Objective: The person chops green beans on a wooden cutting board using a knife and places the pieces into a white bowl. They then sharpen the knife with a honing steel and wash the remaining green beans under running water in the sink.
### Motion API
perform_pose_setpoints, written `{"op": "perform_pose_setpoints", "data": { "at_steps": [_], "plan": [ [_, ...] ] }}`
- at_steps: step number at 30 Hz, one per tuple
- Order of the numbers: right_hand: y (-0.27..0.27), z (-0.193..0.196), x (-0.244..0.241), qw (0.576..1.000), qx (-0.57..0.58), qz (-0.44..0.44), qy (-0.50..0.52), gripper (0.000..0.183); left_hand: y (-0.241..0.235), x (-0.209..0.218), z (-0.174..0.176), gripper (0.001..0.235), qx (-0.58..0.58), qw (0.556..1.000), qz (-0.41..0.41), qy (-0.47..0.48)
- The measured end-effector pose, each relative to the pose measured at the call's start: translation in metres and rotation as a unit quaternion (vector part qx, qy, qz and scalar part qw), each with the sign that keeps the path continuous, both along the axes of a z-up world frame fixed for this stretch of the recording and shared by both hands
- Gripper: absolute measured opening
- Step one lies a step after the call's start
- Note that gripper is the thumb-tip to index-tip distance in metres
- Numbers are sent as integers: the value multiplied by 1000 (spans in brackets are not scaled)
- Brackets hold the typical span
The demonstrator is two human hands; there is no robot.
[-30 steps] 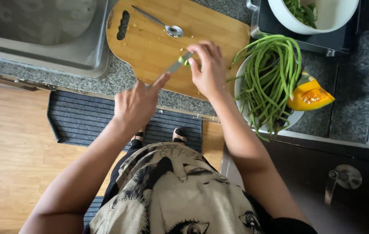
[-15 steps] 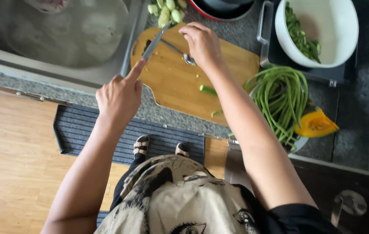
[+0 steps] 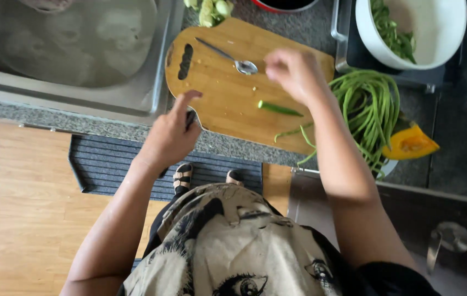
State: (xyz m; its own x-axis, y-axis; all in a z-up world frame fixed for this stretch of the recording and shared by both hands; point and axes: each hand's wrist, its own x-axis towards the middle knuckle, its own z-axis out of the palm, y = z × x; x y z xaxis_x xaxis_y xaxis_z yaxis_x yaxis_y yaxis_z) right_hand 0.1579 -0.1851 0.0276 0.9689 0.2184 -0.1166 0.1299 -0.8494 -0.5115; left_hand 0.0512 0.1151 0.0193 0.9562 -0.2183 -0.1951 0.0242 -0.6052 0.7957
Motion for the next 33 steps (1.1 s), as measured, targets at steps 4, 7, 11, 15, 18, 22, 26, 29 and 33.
{"op": "perform_pose_setpoints", "data": {
  "at_steps": [4, 7, 11, 15, 18, 22, 26, 29, 33],
  "plan": [
    [-39, -52, -63, 998, -68, -11, 9, 19, -24, 0, 5, 58, 51, 989, -93, 102],
    [-30, -65, -81, 996, -69, -60, -23, 13, -34, -6, 13, 54, 155, 975, -143, 73],
    [-18, -80, -80, 986, -71, 4, -151, 6, -41, -18, 18, 51, 258, 949, -177, 30],
    [-18, -91, -83, 970, -63, 15, -232, 10, -34, -29, -23, 39, 308, 935, -176, 8],
    [-25, -113, -81, 963, -57, 19, -264, 2, -30, -32, -21, 46, 314, 929, -191, 41],
    [-23, -110, -80, 959, -37, 19, -281, 5, -26, -41, -17, 54, 337, 921, -193, -2],
    [-25, -111, -80, 957, -56, 31, -283, 3, -26, -36, -4, 43, 378, 901, -213, 0],
    [-25, -107, -82, 955, -67, 37, -287, 5, -24, -30, -5, 43, 402, 887, -225, -11],
    [-22, -99, -84, 955, -52, 47, -288, 9, -27, -20, -5, 37, 414, 878, -240, -25]
  ]
}}
